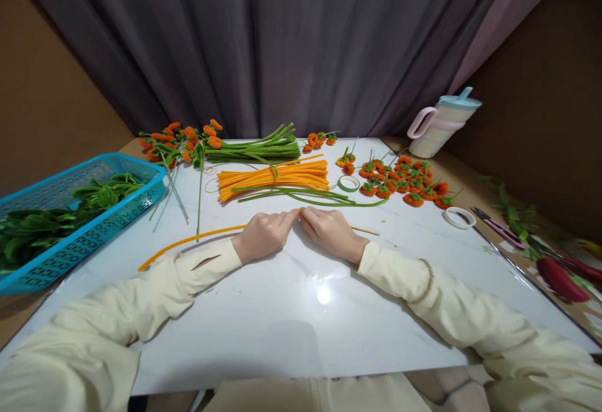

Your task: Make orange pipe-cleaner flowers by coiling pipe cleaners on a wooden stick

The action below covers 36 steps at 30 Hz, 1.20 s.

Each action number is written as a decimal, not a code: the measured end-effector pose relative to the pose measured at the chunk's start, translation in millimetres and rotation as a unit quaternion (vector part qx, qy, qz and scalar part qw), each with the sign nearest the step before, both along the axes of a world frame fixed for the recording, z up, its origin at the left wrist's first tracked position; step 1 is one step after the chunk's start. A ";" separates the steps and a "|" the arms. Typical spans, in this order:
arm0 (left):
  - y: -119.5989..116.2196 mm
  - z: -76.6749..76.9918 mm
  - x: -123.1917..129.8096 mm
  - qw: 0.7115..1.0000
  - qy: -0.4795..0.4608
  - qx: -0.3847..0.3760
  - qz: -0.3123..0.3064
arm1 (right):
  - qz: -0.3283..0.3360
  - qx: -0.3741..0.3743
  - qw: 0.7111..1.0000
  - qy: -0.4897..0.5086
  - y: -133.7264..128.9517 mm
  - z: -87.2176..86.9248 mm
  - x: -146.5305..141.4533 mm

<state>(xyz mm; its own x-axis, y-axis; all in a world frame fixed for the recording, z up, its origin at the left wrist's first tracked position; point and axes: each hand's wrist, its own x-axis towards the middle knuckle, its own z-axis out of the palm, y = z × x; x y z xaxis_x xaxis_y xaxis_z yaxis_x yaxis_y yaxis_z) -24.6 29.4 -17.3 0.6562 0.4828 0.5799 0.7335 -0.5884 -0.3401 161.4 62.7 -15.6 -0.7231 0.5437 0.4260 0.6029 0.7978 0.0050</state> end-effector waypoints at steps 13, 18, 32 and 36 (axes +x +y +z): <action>-0.7 1.9 -0.1 1.000 0.002 0.016 -0.001 | -0.038 -0.039 0.999 -0.007 -3.5 4.1 -1.5; -0.6 1.7 -0.9 1.000 0.025 -0.013 0.005 | -0.021 -0.027 0.999 -0.001 -1.8 2.0 -0.2; -1.1 12.2 -3.5 0.987 0.082 -0.136 0.033 | -0.017 0.018 1.000 -0.015 0.5 -1.7 -0.1; 0.1 18.6 -3.9 0.976 0.088 -0.194 0.043 | -0.026 0.020 0.999 -0.019 -0.1 -0.6 -0.1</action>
